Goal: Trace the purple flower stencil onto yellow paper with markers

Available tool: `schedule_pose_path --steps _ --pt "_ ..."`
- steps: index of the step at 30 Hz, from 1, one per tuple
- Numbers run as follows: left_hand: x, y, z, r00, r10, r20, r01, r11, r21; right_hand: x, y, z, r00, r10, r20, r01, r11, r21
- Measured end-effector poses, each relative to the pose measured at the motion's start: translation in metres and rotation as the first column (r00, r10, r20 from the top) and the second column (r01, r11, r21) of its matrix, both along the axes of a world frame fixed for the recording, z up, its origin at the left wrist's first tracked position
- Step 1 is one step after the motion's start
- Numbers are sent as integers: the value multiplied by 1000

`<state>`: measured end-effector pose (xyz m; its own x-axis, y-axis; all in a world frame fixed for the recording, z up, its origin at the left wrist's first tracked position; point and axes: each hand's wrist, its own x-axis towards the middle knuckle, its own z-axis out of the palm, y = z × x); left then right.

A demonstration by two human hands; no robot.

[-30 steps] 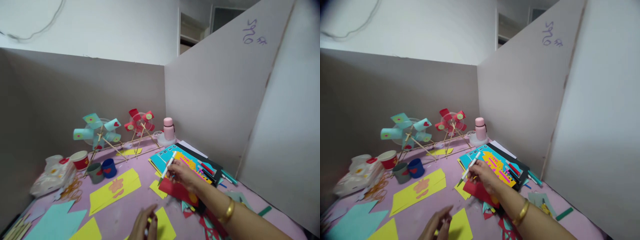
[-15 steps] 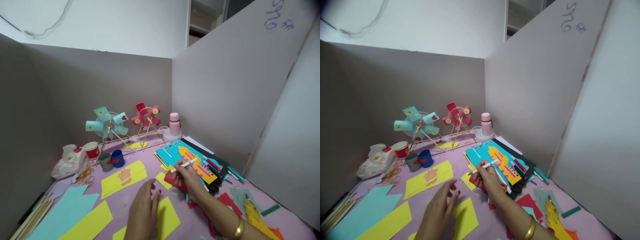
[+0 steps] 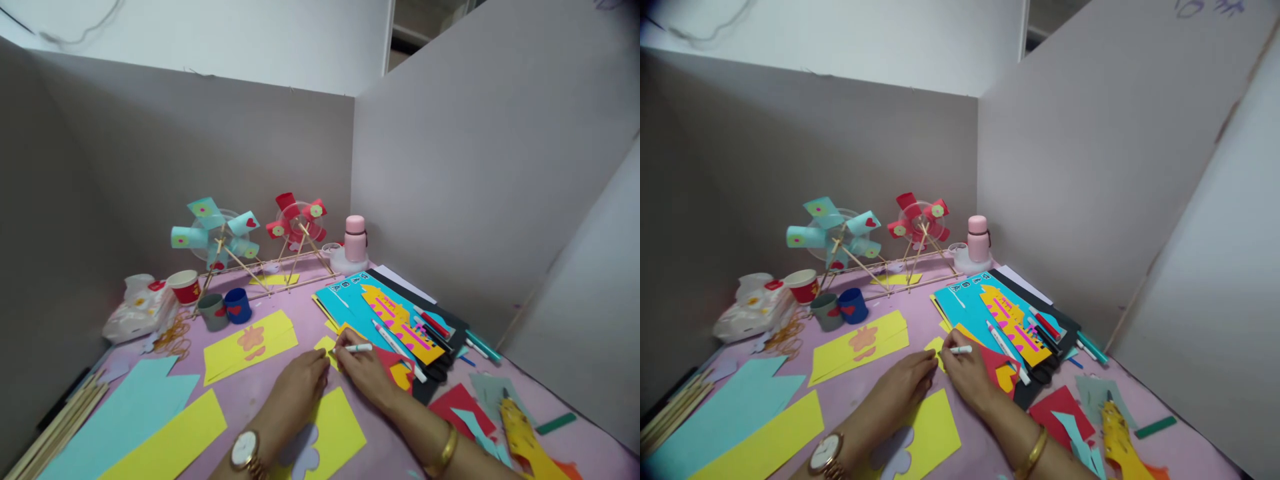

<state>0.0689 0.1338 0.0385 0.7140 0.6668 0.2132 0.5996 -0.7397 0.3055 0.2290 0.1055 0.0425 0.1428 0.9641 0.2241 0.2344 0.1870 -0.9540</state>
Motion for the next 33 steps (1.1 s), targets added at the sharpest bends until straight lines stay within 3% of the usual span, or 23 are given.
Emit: schedule_pose_path --steps 7,25,33 --pt "1 -4 4 1000 7 -2 -7 1000 -6 2 -1 -4 997 15 70 -17 999 33" --pt "0 -4 2 999 14 -35 -14 1000 -4 3 -1 -5 998 45 42 -45 999 15" --pt "-1 -4 4 999 16 -48 -17 1000 -25 6 -4 -3 999 -26 -42 26 1000 -2"
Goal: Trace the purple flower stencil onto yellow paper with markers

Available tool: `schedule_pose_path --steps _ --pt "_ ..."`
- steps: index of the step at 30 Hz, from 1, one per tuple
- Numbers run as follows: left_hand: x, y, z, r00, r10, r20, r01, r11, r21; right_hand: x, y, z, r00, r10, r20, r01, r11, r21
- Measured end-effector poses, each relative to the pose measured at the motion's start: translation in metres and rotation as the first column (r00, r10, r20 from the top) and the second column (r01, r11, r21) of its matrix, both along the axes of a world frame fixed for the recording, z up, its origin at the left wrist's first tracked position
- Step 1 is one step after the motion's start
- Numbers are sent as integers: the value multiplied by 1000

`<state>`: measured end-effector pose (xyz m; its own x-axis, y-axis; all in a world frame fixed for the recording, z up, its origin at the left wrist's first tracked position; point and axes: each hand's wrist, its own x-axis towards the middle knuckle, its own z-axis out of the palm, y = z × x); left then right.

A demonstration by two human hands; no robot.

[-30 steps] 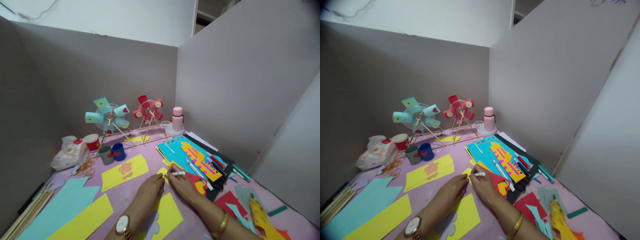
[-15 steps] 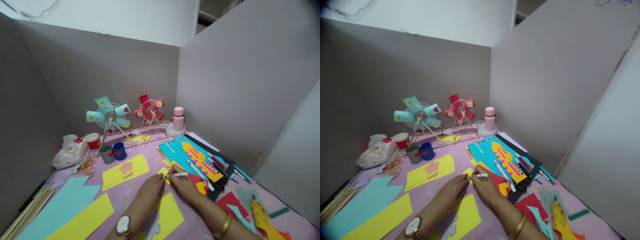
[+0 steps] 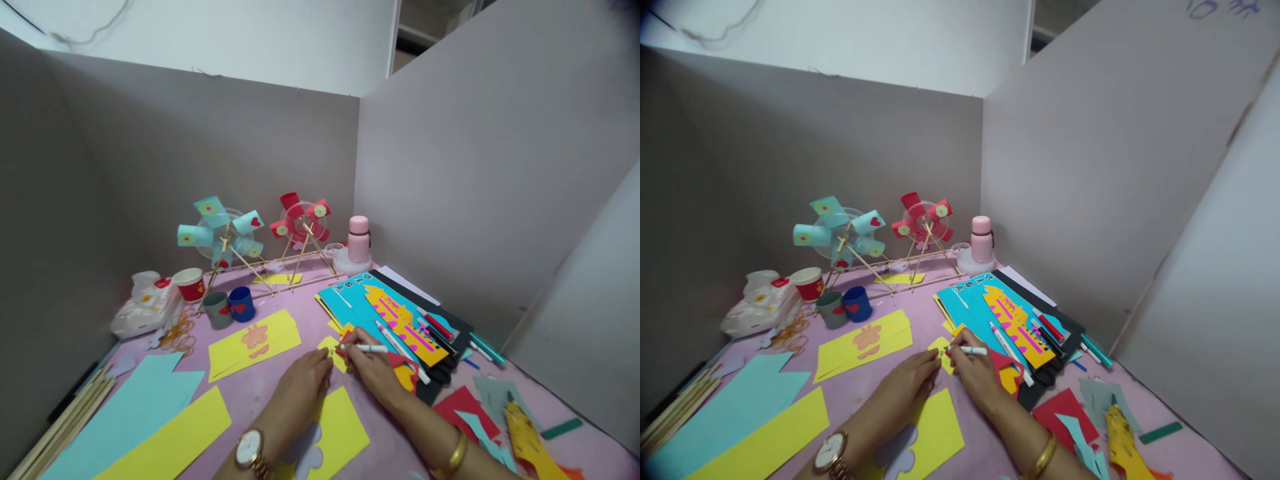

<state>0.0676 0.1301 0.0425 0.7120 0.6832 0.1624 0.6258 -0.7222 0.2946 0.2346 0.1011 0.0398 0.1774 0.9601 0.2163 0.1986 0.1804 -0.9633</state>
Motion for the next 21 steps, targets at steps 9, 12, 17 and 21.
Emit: schedule_pose_path --steps 9,12,17,21 --pt "-4 -4 3 1000 26 18 -26 1000 17 5 -13 21 991 -132 -18 132 991 21" --pt "-15 -5 6 997 47 55 -50 997 58 9 -21 27 991 -132 -16 132 991 27" --pt "-48 -16 15 980 130 152 -149 981 126 6 -45 29 995 -90 -43 87 994 -62" --pt "-70 -49 17 969 140 202 -178 966 187 -8 -67 24 997 9 -82 -20 991 -136"
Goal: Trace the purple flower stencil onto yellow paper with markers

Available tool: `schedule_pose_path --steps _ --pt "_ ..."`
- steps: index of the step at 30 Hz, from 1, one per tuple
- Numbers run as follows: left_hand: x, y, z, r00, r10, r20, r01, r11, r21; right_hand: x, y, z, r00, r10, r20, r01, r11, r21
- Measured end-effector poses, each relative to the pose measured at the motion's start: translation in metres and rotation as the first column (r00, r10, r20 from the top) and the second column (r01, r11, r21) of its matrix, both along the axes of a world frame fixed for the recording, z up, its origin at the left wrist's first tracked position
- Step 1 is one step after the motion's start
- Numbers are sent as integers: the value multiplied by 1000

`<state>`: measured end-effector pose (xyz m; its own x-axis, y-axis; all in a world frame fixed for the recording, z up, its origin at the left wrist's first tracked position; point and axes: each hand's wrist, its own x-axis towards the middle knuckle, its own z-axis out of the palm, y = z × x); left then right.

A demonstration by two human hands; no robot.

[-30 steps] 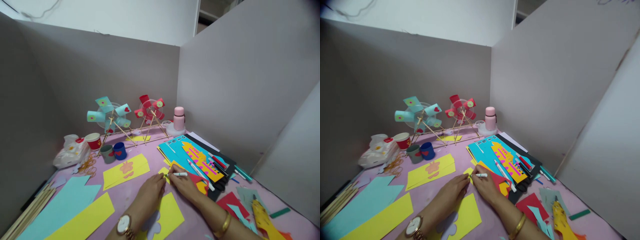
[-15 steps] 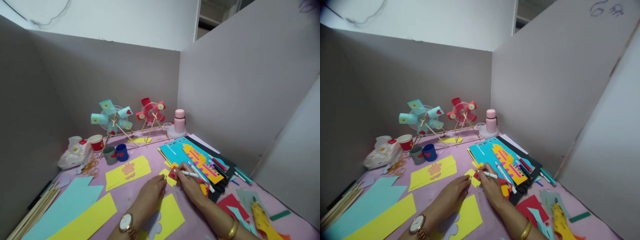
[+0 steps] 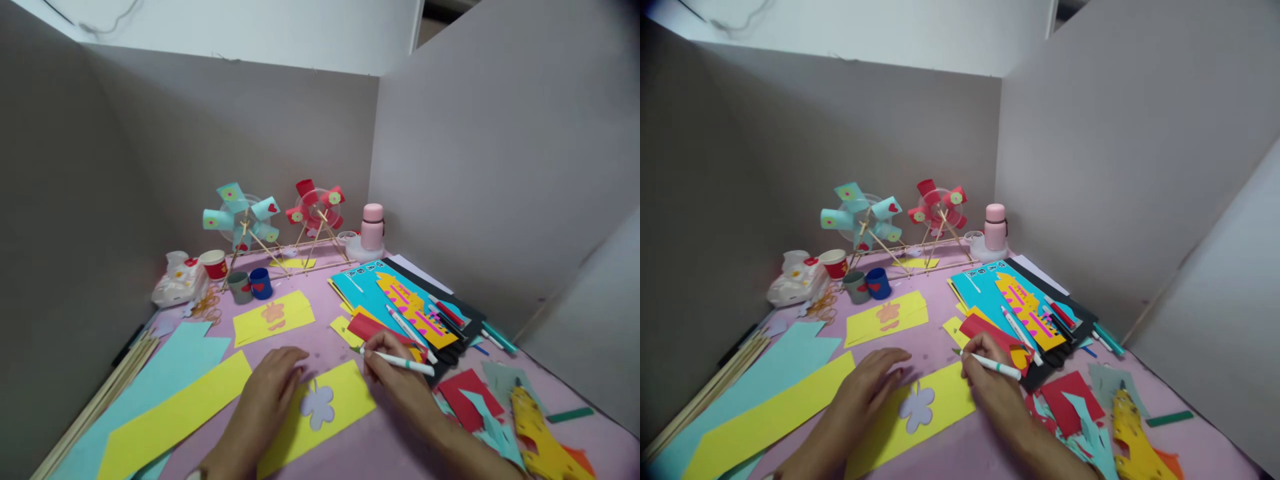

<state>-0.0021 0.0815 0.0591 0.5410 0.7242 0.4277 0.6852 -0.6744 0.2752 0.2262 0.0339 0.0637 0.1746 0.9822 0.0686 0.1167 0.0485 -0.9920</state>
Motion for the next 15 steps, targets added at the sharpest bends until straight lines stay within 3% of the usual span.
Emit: schedule_pose_path --steps 3,6,8,10,13,15 --pt "-6 -26 -4 999 -51 -7 52 996 79 -13 -12 -7 990 138 28 -138 990 15" --pt "-8 -41 -14 990 -131 -45 137 974 181 -21 -16 -19 949 238 208 -268 955 130" --pt "-8 -43 -23 981 -179 -71 191 951 241 -24 -15 -30 908 199 370 -302 921 245" --pt "-7 -42 -31 971 -211 -108 234 927 294 -26 -11 -43 864 93 494 -323 856 404" --pt "-6 -39 -40 969 -194 -154 241 880 408 -27 -6 -56 842 -26 538 -333 761 557" --pt "-5 -39 -44 972 -159 -174 223 858 462 -26 -5 -58 844 -41 535 -327 750 574"
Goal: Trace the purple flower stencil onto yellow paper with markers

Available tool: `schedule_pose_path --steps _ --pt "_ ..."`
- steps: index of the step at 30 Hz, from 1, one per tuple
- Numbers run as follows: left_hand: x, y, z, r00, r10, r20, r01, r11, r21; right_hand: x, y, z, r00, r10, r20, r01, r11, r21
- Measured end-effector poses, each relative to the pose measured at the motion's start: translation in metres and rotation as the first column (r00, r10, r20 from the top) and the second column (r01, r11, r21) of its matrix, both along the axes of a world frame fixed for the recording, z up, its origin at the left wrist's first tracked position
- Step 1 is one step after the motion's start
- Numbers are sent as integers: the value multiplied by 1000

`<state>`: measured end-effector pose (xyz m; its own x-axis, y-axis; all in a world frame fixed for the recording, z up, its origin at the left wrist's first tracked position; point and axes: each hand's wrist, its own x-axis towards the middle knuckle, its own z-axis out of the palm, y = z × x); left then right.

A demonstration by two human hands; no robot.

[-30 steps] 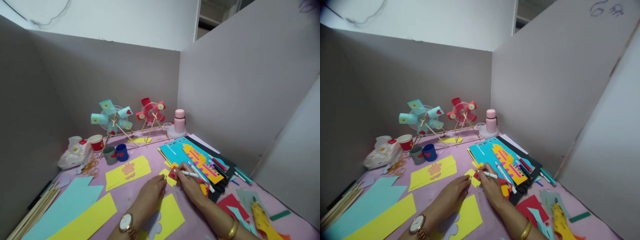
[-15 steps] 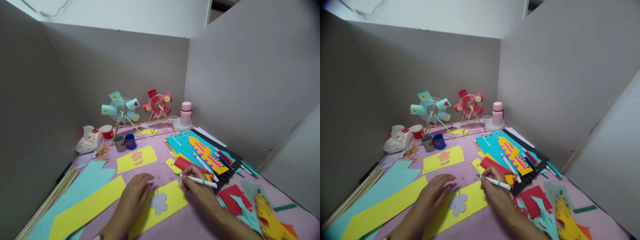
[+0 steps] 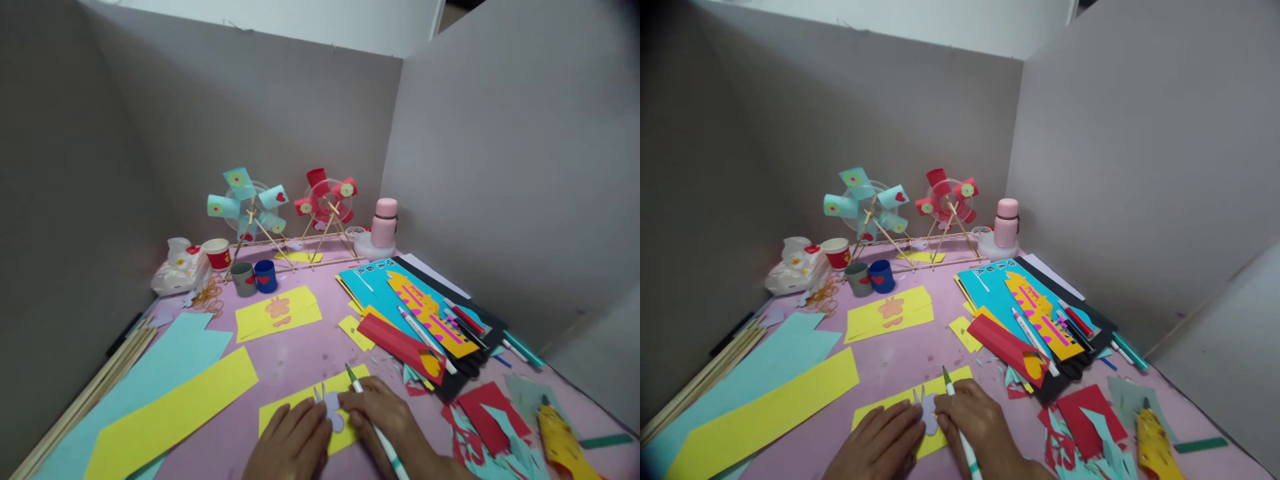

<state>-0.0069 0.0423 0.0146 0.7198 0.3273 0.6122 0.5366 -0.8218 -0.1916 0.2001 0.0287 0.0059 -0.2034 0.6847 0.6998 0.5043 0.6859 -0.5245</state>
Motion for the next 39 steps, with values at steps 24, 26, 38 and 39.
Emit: schedule_pose_path --steps 24,26,38,39 --pt "1 -7 11 984 81 157 36 779 -627 10 -2 -9 984 3 179 16 994 -107" --pt "2 -4 14 978 109 177 52 693 -719 9 -3 -9 987 21 162 6 986 -166" --pt "16 3 13 968 230 105 -55 596 -801 9 -3 0 988 52 146 -14 968 -250" --pt "17 2 14 972 221 80 -74 613 -787 9 -4 -1 987 52 151 -13 968 -251"
